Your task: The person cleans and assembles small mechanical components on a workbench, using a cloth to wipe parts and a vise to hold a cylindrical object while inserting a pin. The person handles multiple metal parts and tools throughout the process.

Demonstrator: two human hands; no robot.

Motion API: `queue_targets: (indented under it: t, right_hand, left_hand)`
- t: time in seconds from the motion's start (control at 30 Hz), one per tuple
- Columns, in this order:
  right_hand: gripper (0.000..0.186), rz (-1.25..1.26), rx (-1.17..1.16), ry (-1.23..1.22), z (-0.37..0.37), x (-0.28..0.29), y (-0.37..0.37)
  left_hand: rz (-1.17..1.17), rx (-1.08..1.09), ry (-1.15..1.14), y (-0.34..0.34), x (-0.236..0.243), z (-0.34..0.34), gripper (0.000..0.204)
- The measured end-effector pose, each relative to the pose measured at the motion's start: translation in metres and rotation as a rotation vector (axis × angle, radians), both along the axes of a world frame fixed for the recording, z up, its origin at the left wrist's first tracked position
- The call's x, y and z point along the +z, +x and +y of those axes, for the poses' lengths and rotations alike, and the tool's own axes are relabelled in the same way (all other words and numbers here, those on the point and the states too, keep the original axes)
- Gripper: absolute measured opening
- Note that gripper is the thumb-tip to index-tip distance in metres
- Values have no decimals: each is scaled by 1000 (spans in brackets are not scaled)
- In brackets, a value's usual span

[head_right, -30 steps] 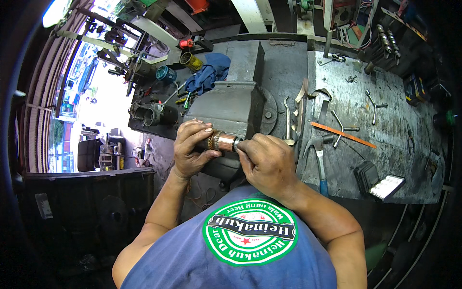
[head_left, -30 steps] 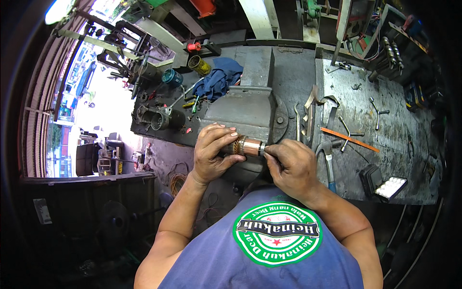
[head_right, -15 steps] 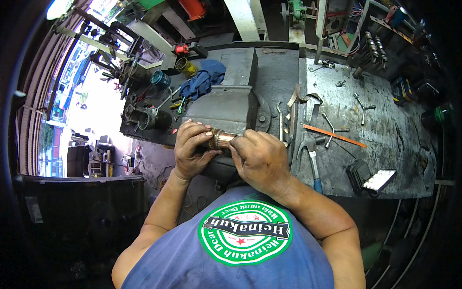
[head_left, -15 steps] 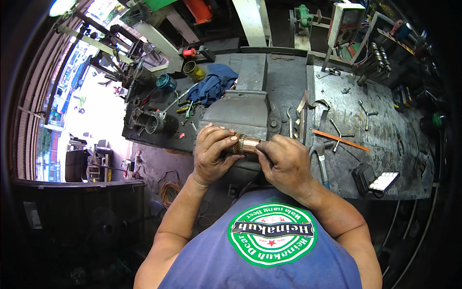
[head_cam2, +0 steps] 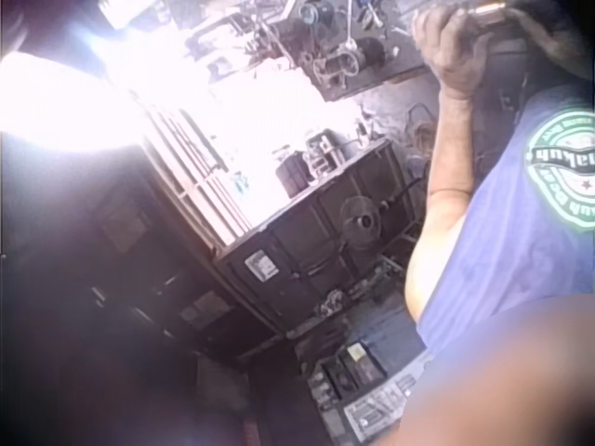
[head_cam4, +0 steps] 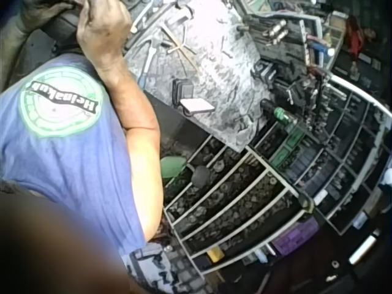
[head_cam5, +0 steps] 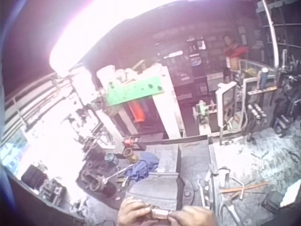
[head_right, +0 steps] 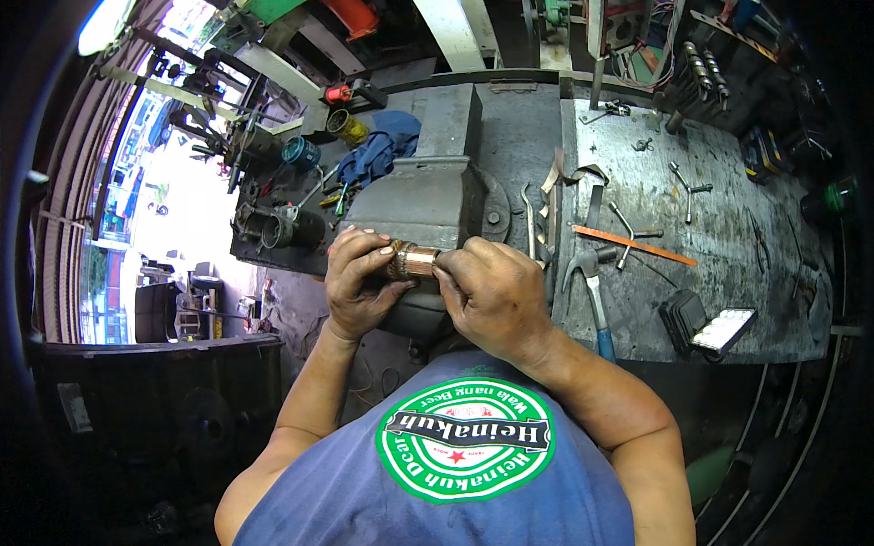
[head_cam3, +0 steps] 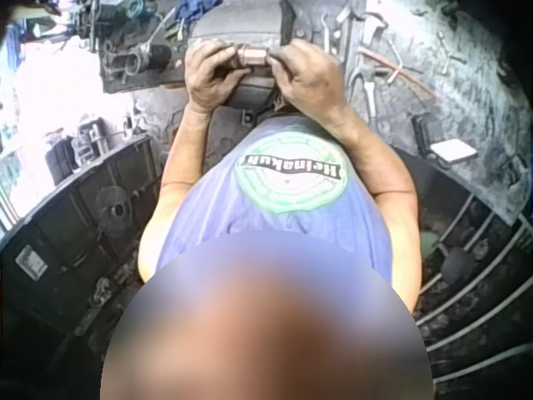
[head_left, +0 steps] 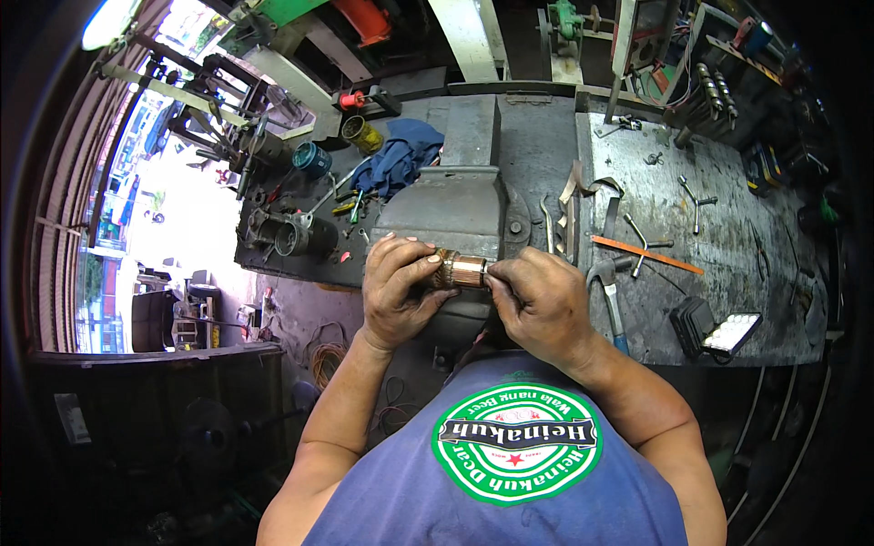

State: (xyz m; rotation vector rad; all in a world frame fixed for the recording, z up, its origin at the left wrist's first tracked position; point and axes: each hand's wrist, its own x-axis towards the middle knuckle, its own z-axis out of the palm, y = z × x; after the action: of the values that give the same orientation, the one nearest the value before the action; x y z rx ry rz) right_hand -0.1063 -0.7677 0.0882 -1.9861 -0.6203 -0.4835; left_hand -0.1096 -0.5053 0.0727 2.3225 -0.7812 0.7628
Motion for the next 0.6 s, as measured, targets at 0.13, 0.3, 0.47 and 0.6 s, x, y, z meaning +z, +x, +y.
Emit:
queue_targets:
  t: [0.13, 0.3, 0.47, 0.6]
  right_hand:
    - [18, 32, 24, 44, -3, 1, -2]
    - [17, 24, 27, 38, -4, 3, -6]
    - [26, -40, 31, 0, 2, 5, -3]
    - [29, -33, 47, -20, 8, 8, 1]
  left_hand:
    - [18, 3, -14, 0, 4, -3, 59]
    - [38, 25, 33, 2, 10, -4, 61]
    - [198, -58, 31, 11, 26, 3, 62]
    - [259, -98, 27, 14, 34, 6, 62]
